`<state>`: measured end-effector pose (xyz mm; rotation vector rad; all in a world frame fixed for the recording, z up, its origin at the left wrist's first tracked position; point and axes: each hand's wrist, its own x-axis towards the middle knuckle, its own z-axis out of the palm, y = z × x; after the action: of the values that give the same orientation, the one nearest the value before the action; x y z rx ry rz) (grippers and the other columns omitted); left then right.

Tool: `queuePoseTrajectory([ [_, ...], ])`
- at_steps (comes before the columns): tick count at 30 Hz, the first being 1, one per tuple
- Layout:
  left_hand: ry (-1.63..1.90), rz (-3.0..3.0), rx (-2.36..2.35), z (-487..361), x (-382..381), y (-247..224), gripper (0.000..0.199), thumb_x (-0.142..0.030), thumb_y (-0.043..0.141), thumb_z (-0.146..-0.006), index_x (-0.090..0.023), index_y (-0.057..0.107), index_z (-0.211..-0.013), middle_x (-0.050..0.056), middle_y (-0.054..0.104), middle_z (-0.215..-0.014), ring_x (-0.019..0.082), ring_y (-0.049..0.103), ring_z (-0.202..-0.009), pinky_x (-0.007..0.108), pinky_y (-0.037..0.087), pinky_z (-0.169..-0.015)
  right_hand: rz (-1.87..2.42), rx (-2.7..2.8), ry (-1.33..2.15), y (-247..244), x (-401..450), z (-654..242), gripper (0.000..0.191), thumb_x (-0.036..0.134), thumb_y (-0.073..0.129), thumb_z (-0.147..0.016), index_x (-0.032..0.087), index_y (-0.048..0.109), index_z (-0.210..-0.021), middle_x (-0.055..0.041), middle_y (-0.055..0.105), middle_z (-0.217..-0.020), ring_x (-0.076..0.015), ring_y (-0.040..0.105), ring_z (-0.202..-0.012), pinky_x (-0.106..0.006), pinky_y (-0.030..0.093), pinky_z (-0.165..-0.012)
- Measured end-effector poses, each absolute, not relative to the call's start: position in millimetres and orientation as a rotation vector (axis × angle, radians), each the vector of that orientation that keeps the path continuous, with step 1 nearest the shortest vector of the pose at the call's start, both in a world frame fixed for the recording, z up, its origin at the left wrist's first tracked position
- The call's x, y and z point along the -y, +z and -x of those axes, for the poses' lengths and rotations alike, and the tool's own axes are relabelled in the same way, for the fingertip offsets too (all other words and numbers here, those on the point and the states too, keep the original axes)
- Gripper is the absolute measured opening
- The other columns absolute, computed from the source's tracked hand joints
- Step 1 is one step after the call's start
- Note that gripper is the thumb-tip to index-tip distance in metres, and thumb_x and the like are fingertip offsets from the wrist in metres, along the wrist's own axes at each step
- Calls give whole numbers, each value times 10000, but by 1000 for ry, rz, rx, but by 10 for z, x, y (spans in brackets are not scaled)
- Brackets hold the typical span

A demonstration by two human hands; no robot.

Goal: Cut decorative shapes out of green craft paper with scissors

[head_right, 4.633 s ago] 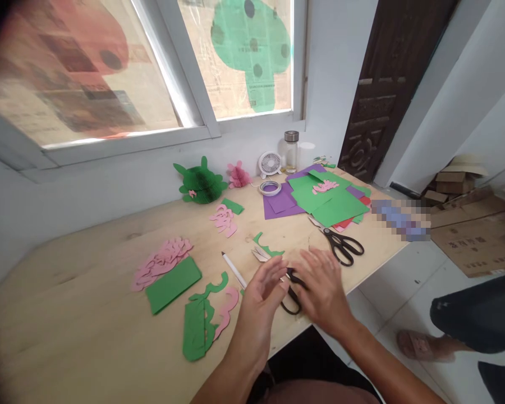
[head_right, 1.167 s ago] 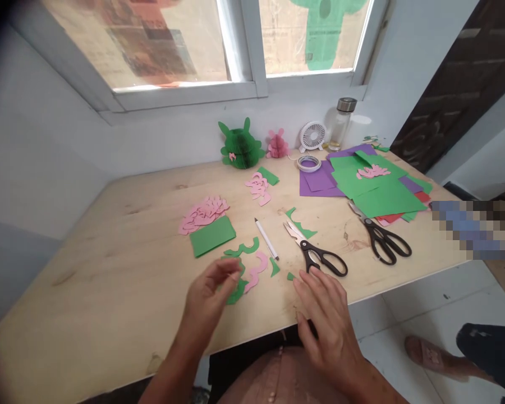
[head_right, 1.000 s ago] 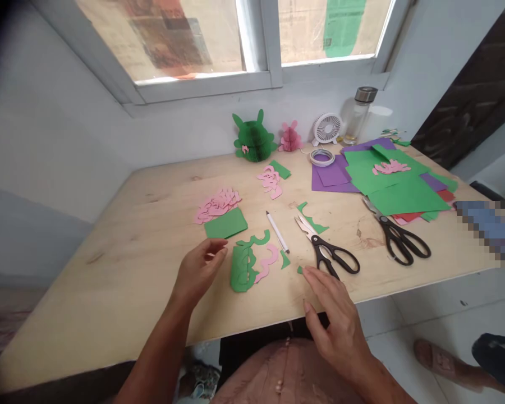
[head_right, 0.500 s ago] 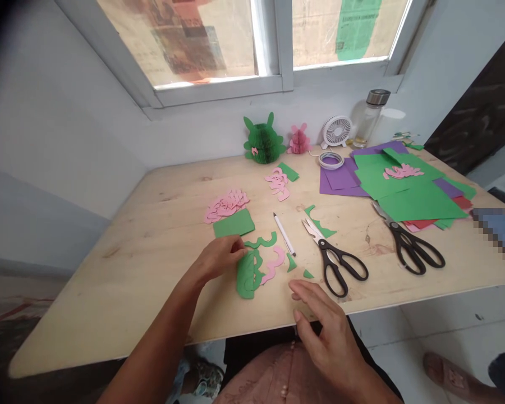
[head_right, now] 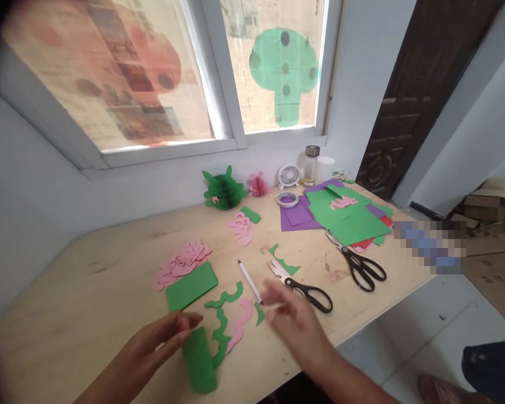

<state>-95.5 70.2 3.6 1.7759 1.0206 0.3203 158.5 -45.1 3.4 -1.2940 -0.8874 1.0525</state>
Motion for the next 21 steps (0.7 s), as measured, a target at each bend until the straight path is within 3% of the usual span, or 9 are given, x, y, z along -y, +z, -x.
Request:
queuePoseTrajectory([
  [4,199,-1853,-841,869,-600,228,252,-420,466,-861,-215,517,-726,21,633,-792,186,566,-767,278,429,-706,1297,1180,1114,-9,557,-1307,392,245,631,-790,227,644,-1182,-99,666,-1143,-242,598,-1002,-375,445,-859],
  [8,101,-2010,-771,592,-562,372,216,-347,468,-859,-202,511,-705,-8,564,-701,142,484,-665,241,365,-604,1352,1310,1184,16,523,-1122,280,181,709,-667,190,710,-947,-43,687,-866,-199,597,-789,-297,439,-704],
  [12,105,-2042,-712,371,-584,460,209,-334,503,-837,-198,509,-678,-26,517,-646,126,426,-613,233,333,-553,1406,1196,1165,-69,422,-1100,42,139,638,-688,172,659,-704,31,562,-602,-127,484,-583,-242,356,-551],
  [14,198,-1941,-727,320,-581,456,197,-363,508,-840,-201,542,-733,-12,554,-696,135,477,-649,240,376,-586,1366,1100,1163,-114,374,-1139,55,168,624,-711,170,628,-655,44,521,-563,-113,445,-545,-234,323,-516],
  [16,356,-1782,-790,300,-554,394,208,-398,528,-834,-217,578,-923,22,613,-827,169,558,-769,274,435,-689,1309,974,1141,-126,332,-1194,113,234,646,-722,170,613,-635,45,515,-551,-112,442,-532,-234,324,-509],
  [18,489,-1640,-864,291,-503,275,384,-419,611,-780,-234,546,-1110,53,641,-937,207,591,-889,320,447,-795,1266,833,1101,-108,295,-1242,184,321,681,-715,170,613,-635,38,534,-544,-117,461,-525,-236,343,-511],
  [21,548,-1466,-864,264,-412,67,443,-420,709,-684,-212,590,-1057,67,658,-938,223,602,-875,316,453,-764,1238,645,1056,-69,253,-1274,264,415,724,-680,170,629,-654,23,575,-536,-124,486,-517,-238,366,-511],
])
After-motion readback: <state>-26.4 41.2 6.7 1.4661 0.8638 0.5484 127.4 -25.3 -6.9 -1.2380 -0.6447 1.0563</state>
